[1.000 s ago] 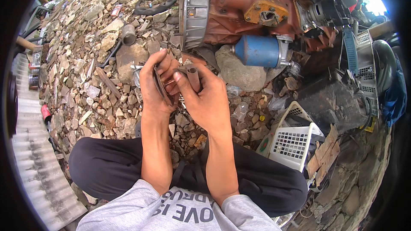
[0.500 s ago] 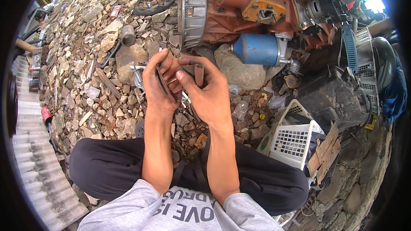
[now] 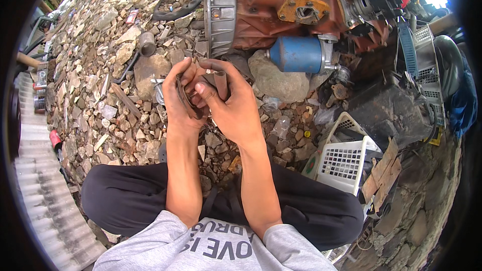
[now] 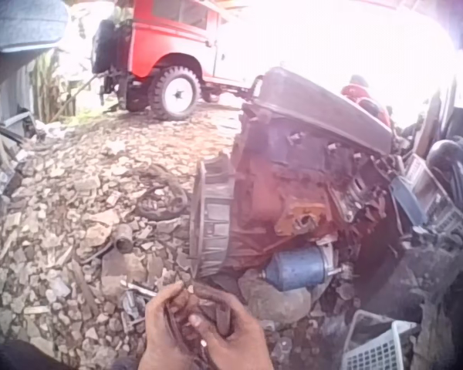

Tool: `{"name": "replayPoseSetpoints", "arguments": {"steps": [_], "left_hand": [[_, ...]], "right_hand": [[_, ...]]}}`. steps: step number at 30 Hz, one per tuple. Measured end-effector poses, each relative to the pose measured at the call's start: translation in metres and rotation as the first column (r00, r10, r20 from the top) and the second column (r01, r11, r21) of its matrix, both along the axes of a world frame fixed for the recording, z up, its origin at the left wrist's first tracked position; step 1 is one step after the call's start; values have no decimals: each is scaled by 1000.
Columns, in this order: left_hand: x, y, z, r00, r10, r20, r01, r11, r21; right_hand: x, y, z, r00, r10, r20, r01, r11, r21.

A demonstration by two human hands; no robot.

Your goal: The person sits on the ground and cleans a small cylindrical mechanical part using a cloth. They wipe the exterior and interior surfaces repeatedly, turning the part over to access different areas.

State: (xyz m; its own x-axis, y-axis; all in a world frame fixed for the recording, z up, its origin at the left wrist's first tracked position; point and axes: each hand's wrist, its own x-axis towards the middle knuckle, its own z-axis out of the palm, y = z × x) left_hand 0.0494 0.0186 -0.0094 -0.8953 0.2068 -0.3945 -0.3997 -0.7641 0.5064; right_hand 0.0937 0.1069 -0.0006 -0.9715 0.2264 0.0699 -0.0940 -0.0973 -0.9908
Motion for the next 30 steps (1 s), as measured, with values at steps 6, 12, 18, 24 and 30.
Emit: {"name": "replayPoseSetpoints", "arguments": {"steps": [6,12,18,24,30], "left_hand": [[5,12,6,995,21,102,-14,998,-65],[5,19,10,998,41,55,-33,990,-139],[-2,-1,-11,983,-116,-143,146,964,224],[1,-2,2,979,-80,-186,135,943,305],[3,-5,6,981,-66,-185,122,942,313]], "right_hand": [[-3,1,-1,995,-98,-13,99,990,98],[-6,1,-6,988,-153,-28,155,966,206],[-3,9,2,950,-267,163,278,959,-53],[3,34,4,937,-148,317,247,922,-298],[12,33,8,969,-14,246,130,877,-463]]}}
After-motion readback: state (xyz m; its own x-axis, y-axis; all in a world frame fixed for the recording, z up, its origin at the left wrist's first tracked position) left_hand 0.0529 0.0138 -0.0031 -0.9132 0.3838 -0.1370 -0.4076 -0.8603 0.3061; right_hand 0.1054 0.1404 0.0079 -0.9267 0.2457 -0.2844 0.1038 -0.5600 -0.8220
